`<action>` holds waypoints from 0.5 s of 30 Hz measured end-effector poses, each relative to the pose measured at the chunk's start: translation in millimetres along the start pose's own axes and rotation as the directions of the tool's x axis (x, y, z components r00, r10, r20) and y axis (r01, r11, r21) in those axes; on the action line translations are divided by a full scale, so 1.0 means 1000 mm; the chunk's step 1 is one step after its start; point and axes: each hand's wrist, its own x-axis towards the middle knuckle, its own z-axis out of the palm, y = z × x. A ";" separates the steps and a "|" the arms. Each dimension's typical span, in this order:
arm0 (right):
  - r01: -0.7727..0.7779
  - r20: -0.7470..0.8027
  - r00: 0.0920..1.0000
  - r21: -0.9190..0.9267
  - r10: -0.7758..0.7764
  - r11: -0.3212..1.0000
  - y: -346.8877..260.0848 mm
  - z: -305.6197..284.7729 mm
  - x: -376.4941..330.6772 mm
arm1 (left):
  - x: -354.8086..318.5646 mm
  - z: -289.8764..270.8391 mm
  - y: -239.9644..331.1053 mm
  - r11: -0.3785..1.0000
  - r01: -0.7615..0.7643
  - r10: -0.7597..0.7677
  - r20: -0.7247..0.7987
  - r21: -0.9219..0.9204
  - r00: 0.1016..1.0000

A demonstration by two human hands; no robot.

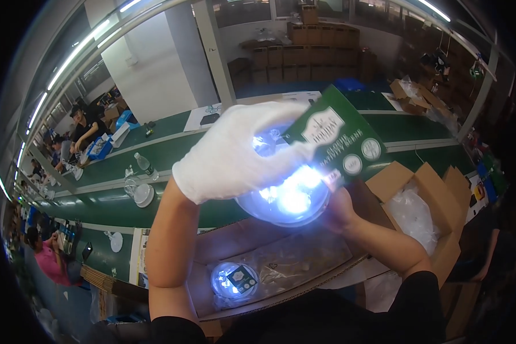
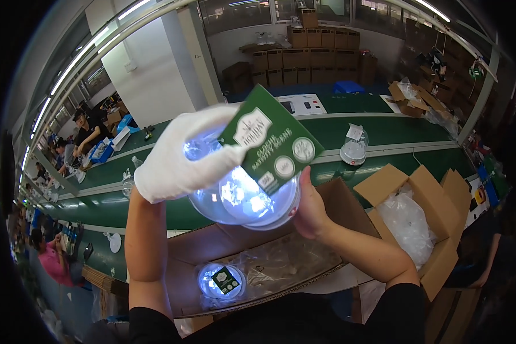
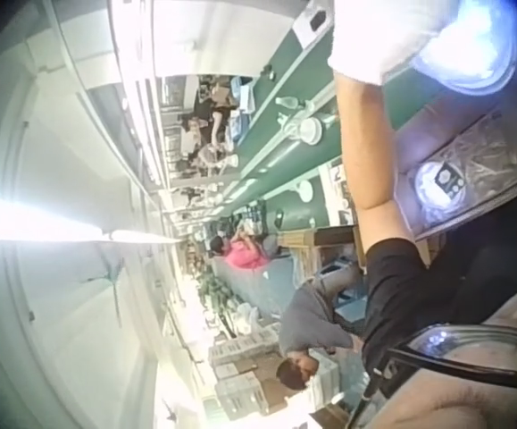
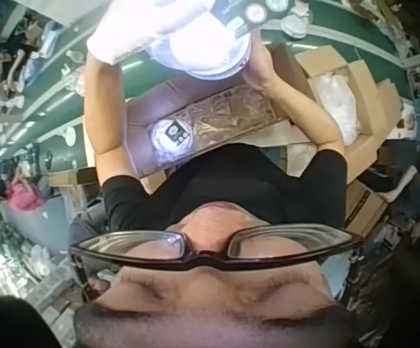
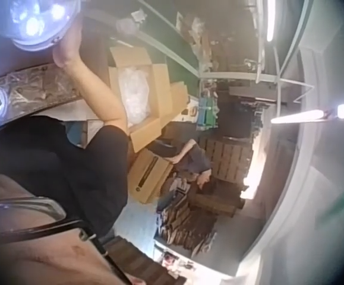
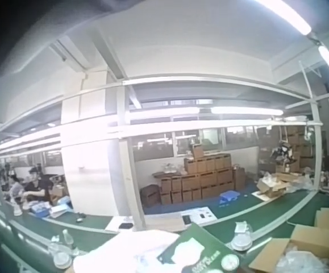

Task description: Pack decorative lighted cloches into cardboard boxes on an assembly line.

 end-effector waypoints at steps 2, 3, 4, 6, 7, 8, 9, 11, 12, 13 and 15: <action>-0.067 -0.042 0.997 0.062 0.069 0.996 -0.001 0.010 -0.006 | 0.005 -0.011 -0.004 0.999 -0.021 0.031 0.227 -0.045 0.973; -0.102 0.051 0.994 0.080 0.098 0.992 0.001 0.007 -0.009 | 0.006 -0.015 0.000 0.992 0.066 -0.031 0.297 -0.110 0.954; -0.101 -0.031 0.994 0.125 0.105 0.987 0.004 0.017 -0.011 | 0.008 -0.019 -0.004 0.975 0.135 -0.071 0.332 -0.174 0.941; -0.132 0.067 0.990 0.078 0.127 0.988 0.010 -0.002 -0.010 | 0.009 -0.019 -0.027 0.884 0.252 -0.073 0.416 -0.395 0.907; -0.154 0.005 0.988 0.052 0.154 0.987 0.005 0.006 -0.012 | 0.009 -0.016 -0.042 0.843 0.291 -0.091 0.412 -0.454 0.906; -0.153 0.008 0.988 0.056 0.152 0.987 0.004 0.007 -0.011 | 0.007 -0.012 -0.054 0.815 0.295 -0.106 0.372 -0.499 0.922; -0.177 -0.021 0.984 0.034 0.177 0.984 0.002 0.008 -0.011 | 0.004 -0.008 -0.064 0.785 0.295 -0.120 0.334 -0.544 0.935; -0.227 -0.086 0.970 -0.007 0.226 0.974 -0.002 0.005 -0.013 | -0.004 0.000 -0.080 0.766 0.245 -0.147 0.209 -0.594 0.967; -0.221 -0.089 0.971 0.002 0.221 0.975 -0.005 0.006 -0.015 | -0.009 0.006 -0.081 0.785 0.213 -0.162 0.138 -0.582 0.977; -0.223 -0.125 0.967 -0.001 0.221 0.975 -0.008 0.008 -0.016 | -0.013 0.011 -0.081 0.739 0.229 -0.177 0.145 -0.633 0.974; -0.220 -0.161 0.962 0.009 0.219 0.975 -0.012 0.008 -0.016 | -0.028 0.022 -0.080 0.796 0.151 -0.191 -0.007 -0.587 0.982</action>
